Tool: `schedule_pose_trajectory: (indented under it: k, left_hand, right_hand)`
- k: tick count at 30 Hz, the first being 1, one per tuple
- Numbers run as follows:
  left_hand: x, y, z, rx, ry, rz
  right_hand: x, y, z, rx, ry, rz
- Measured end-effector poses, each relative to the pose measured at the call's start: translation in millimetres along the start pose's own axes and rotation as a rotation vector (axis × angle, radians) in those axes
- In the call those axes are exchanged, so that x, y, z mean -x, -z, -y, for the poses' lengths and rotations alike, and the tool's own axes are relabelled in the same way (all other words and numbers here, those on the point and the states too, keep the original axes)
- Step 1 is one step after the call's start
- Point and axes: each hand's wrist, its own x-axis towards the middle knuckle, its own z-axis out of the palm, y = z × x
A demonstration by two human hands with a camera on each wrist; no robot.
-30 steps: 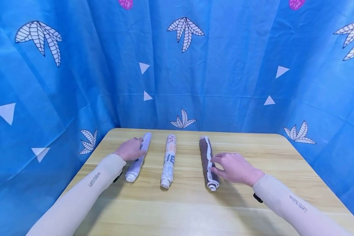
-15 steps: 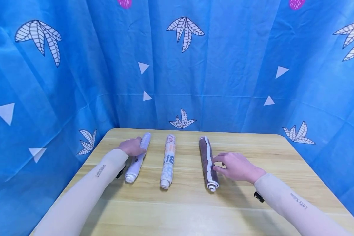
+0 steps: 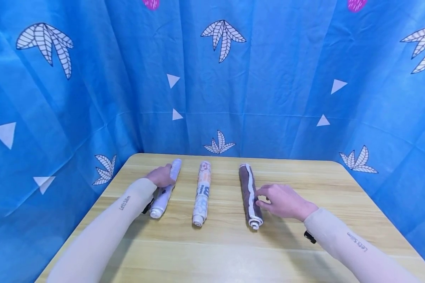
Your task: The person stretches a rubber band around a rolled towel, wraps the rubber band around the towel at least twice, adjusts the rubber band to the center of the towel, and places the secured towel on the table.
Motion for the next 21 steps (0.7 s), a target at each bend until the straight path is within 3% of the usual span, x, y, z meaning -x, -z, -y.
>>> schedule_pose_trajectory:
  k: [10, 16, 21]
  left_hand:
    - [-0.2, -3.5, 2.0, -0.007, -0.046, -0.041]
    - [6.1, -1.4, 0.2, -0.03, -0.1, -0.099]
    - [14.1, -1.3, -6.6, -0.008, -0.104, -0.132]
  right_hand:
    - [1, 1, 0, 0.01, 0.017, -0.01]
    - [4, 0, -1, 0.021, 0.03, -0.017]
    - [5, -1, -3, 0.031, 0.02, -0.019]
